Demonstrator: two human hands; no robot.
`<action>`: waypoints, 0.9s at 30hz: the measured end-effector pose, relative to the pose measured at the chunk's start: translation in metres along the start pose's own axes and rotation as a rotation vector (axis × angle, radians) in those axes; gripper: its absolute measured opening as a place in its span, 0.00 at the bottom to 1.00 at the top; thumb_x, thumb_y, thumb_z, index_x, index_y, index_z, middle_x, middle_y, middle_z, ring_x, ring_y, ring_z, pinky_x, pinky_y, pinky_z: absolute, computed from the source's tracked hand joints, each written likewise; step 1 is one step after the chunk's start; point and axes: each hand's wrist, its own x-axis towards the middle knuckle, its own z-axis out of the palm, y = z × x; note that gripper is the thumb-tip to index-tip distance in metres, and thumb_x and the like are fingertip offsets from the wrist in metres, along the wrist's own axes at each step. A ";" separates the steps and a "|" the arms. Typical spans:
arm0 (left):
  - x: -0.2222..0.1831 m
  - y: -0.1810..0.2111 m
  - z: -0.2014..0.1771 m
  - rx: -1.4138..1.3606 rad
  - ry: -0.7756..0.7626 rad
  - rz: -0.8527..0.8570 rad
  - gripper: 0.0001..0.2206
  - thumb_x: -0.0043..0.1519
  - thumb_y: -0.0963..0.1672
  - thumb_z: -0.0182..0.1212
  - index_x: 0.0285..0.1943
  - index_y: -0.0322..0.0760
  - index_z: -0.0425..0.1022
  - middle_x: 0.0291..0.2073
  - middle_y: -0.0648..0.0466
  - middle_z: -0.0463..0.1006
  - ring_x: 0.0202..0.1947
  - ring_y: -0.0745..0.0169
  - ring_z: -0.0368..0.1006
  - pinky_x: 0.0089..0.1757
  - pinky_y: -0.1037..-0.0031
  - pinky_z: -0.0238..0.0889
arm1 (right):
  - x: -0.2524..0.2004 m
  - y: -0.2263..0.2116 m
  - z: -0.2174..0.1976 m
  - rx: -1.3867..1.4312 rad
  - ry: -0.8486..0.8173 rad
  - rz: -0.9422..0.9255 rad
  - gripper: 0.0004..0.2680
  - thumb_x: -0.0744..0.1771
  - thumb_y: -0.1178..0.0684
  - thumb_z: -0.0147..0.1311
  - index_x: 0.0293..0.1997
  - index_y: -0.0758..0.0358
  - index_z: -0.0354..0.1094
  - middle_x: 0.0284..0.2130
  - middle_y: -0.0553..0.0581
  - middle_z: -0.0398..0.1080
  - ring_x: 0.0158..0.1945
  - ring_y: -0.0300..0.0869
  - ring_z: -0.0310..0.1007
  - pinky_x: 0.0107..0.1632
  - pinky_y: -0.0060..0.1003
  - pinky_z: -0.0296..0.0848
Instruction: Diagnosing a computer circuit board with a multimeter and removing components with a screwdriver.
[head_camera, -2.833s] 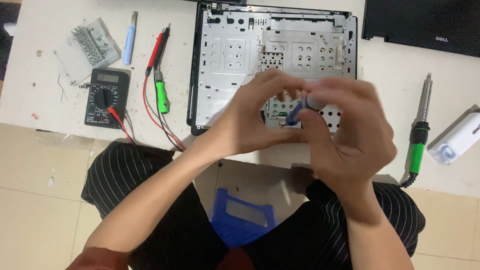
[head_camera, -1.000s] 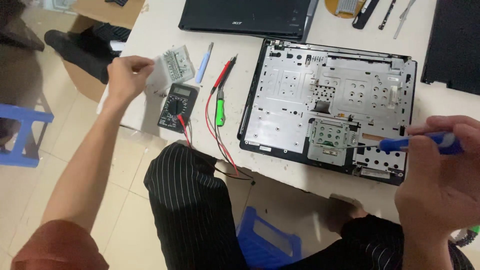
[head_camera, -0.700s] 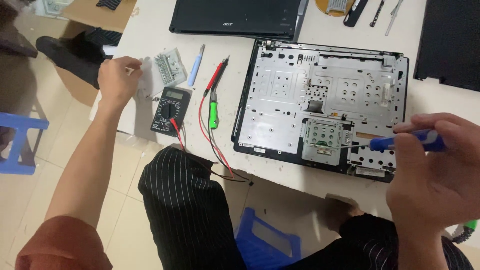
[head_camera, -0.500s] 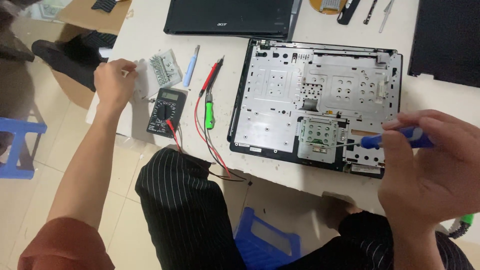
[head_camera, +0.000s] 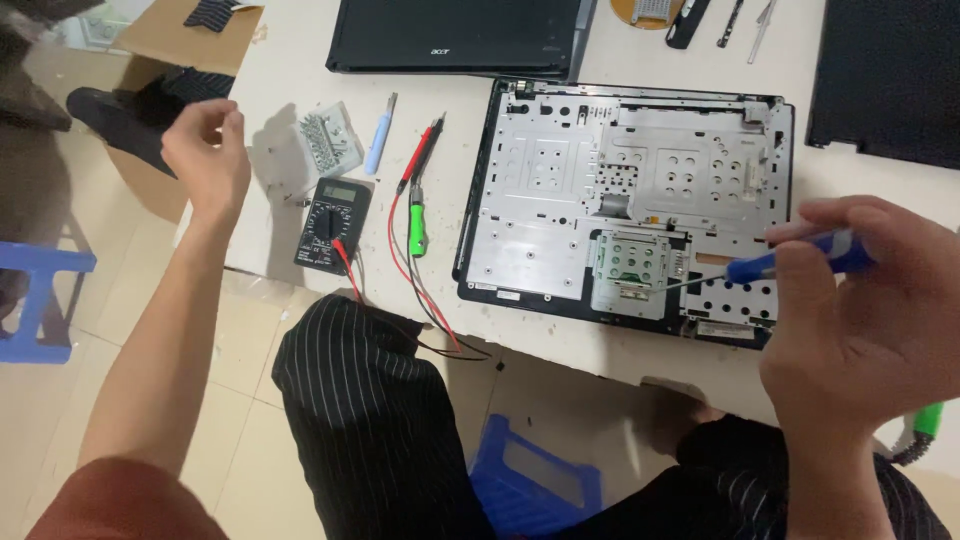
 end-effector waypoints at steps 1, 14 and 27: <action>-0.003 0.016 0.003 -0.012 -0.004 -0.001 0.09 0.62 0.39 0.55 0.44 0.31 0.81 0.37 0.50 0.82 0.36 0.61 0.76 0.38 0.71 0.69 | 0.004 -0.009 0.004 -0.012 0.001 0.000 0.10 0.74 0.77 0.48 0.59 0.77 0.51 0.52 0.84 0.63 0.46 0.62 0.72 0.57 0.49 0.73; -0.124 0.323 0.091 -0.869 -0.846 0.329 0.09 0.66 0.39 0.53 0.52 0.36 0.76 0.37 0.51 0.80 0.37 0.57 0.73 0.43 0.67 0.61 | 0.016 -0.020 0.012 -0.140 -0.121 -0.160 0.06 0.71 0.69 0.49 0.52 0.80 0.60 0.44 0.77 0.66 0.36 0.56 0.80 0.38 0.38 0.83; -0.135 0.325 0.105 -0.845 -0.779 0.382 0.07 0.66 0.38 0.55 0.49 0.39 0.77 0.42 0.53 0.80 0.38 0.55 0.71 0.42 0.68 0.58 | 0.014 -0.008 0.018 -0.218 -0.153 -0.172 0.07 0.70 0.69 0.54 0.52 0.79 0.60 0.45 0.78 0.66 0.36 0.53 0.77 0.40 0.37 0.81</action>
